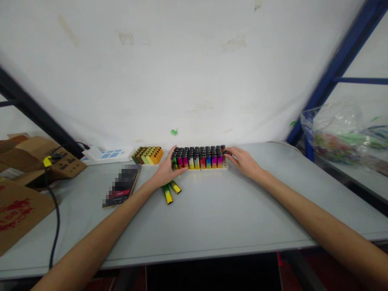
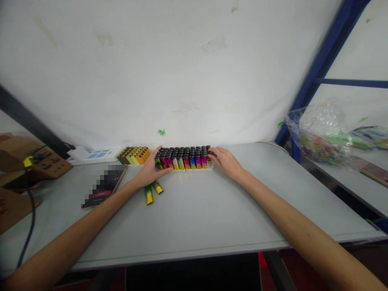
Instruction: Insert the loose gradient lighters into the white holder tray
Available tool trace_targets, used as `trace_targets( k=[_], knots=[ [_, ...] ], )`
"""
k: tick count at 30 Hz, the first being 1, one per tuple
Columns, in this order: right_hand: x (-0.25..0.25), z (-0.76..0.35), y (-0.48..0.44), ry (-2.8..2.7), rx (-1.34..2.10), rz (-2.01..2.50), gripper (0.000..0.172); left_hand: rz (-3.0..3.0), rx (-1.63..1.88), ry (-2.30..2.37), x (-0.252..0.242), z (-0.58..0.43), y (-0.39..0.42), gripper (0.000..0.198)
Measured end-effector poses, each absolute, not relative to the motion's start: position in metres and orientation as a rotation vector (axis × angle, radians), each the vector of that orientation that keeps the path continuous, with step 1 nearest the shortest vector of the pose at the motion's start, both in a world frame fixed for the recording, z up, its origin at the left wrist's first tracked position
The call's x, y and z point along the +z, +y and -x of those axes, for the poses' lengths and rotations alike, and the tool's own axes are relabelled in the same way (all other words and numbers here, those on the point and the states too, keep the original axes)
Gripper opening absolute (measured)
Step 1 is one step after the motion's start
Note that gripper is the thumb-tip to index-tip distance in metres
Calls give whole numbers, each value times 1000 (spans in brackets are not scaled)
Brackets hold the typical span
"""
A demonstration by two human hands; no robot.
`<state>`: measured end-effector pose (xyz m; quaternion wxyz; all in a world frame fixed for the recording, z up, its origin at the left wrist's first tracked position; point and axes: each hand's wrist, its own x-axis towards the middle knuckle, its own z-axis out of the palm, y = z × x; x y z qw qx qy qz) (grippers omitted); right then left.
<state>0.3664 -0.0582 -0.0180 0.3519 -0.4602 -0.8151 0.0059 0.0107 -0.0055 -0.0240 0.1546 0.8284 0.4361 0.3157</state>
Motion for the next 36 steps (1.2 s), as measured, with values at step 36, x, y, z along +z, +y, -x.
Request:
trace_targets(
  k=[36],
  knots=[
    [-20,-357,-61,-2195,-108,1740,26,-2379,927,1248,-25,-11,-4,108]
  ],
)
